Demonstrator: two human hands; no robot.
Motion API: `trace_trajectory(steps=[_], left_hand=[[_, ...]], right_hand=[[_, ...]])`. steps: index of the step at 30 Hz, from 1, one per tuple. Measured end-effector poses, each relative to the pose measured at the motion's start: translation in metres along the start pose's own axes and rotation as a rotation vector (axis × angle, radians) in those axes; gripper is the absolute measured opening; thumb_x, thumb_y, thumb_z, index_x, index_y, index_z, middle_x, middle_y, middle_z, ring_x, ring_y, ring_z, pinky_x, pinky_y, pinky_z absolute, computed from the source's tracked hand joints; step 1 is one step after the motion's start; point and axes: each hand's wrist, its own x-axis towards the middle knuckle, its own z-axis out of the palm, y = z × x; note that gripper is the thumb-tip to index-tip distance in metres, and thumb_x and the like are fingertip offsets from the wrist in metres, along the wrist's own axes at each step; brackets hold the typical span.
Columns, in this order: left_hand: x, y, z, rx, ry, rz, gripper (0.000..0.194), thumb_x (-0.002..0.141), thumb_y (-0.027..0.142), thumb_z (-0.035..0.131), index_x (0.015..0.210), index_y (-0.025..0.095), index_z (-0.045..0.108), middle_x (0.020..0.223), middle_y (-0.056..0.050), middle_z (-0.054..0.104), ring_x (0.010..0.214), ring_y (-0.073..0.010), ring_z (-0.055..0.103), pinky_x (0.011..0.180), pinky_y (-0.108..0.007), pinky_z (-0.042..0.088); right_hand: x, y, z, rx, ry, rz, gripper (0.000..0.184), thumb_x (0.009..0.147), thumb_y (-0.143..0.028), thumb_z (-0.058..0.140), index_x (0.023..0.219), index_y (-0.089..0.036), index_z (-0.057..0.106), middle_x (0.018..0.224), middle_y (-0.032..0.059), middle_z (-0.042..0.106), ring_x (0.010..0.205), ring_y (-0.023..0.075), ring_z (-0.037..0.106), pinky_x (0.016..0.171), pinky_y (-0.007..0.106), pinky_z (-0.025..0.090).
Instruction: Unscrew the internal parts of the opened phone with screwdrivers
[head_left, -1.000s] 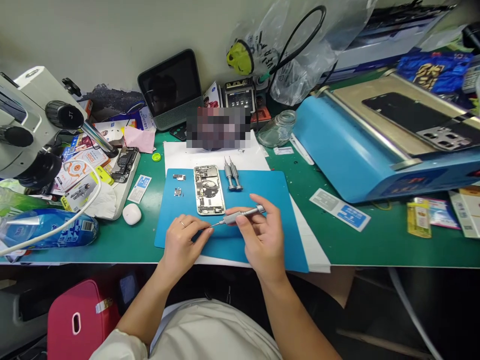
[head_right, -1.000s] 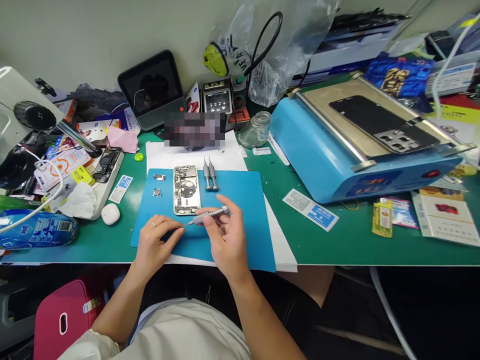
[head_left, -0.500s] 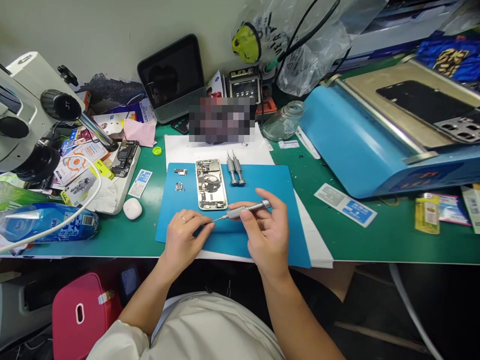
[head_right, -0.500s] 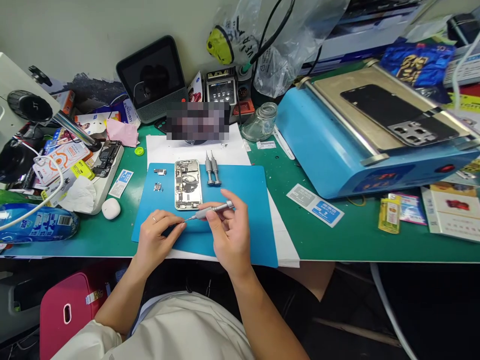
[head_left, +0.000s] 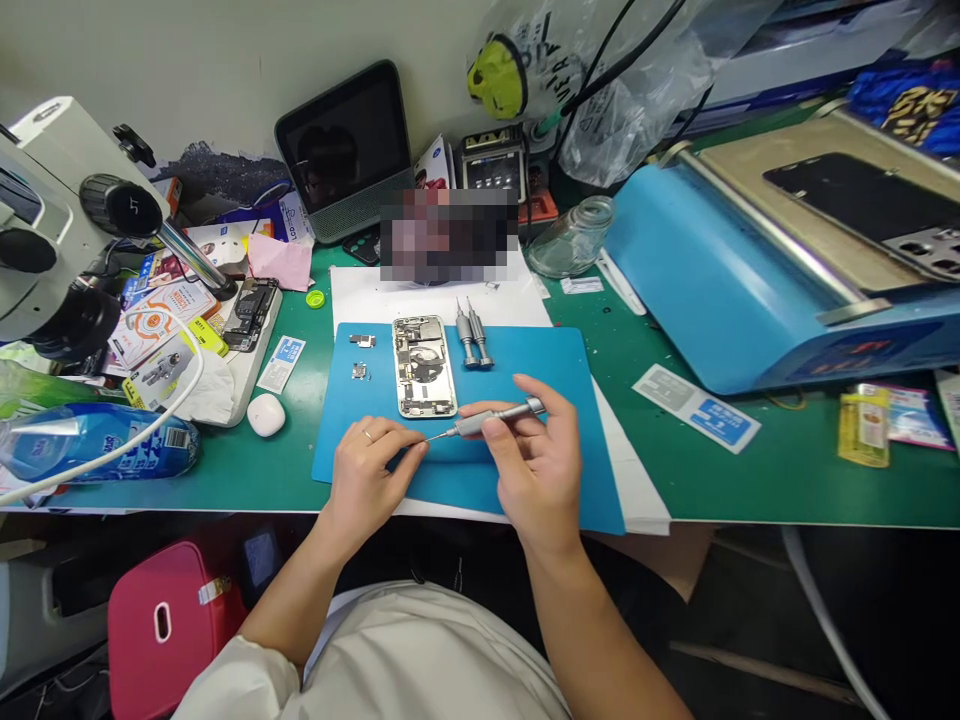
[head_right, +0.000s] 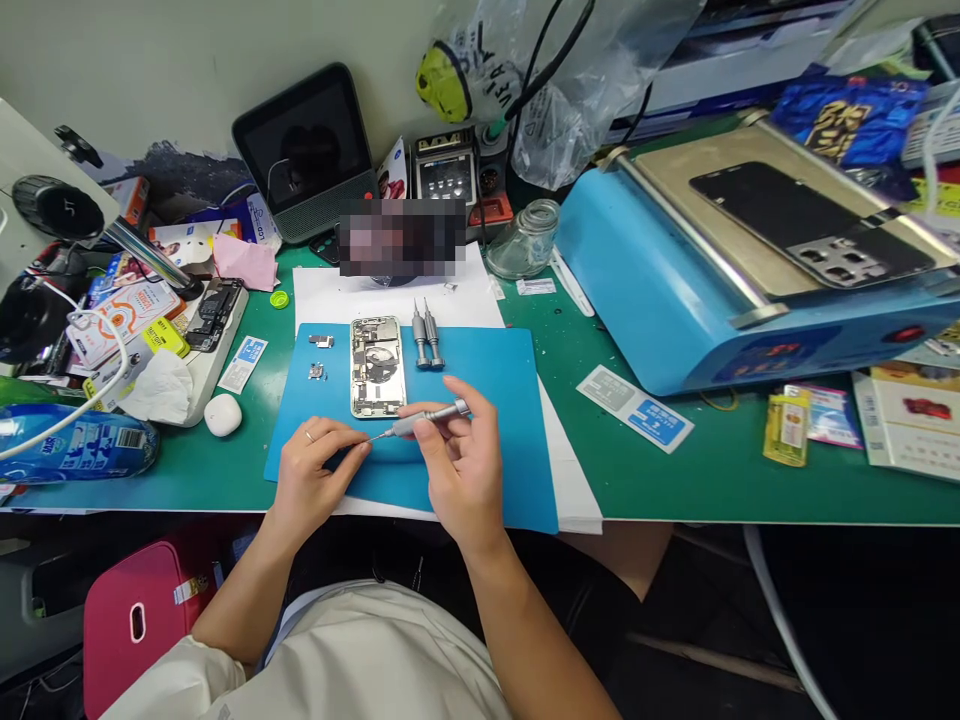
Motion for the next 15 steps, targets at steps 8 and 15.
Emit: trace_trajectory(steps=[8, 15], left_hand=[[-0.0007, -0.0009, -0.0006, -0.037, -0.003, 0.012, 0.010, 0.100, 0.025, 0.062, 0.099, 0.023, 0.072, 0.090, -0.003, 0.073, 0.082, -0.0172, 0.065, 0.076, -0.033, 0.049], [-0.0008, -0.0014, 0.0004, -0.020, -0.005, 0.006, 0.012, 0.100, 0.026, 0.062, 0.099, 0.023, 0.073, 0.089, -0.003, 0.073, 0.082, -0.0172, 0.065, 0.077, -0.033, 0.049]], right_hand=[[-0.0002, 0.0001, -0.0006, 0.001, -0.015, -0.005, 0.042, 0.096, -0.033, 0.064, 0.133, -0.028, 0.046, 0.097, 0.0046, 0.077, 0.084, 0.0186, 0.076, 0.073, 0.035, 0.067], [-0.0001, -0.0008, 0.0002, 0.002, -0.008, -0.010, 0.041, 0.096, -0.032, 0.064, 0.133, -0.028, 0.047, 0.097, 0.0042, 0.077, 0.085, 0.0186, 0.076, 0.074, 0.035, 0.067]])
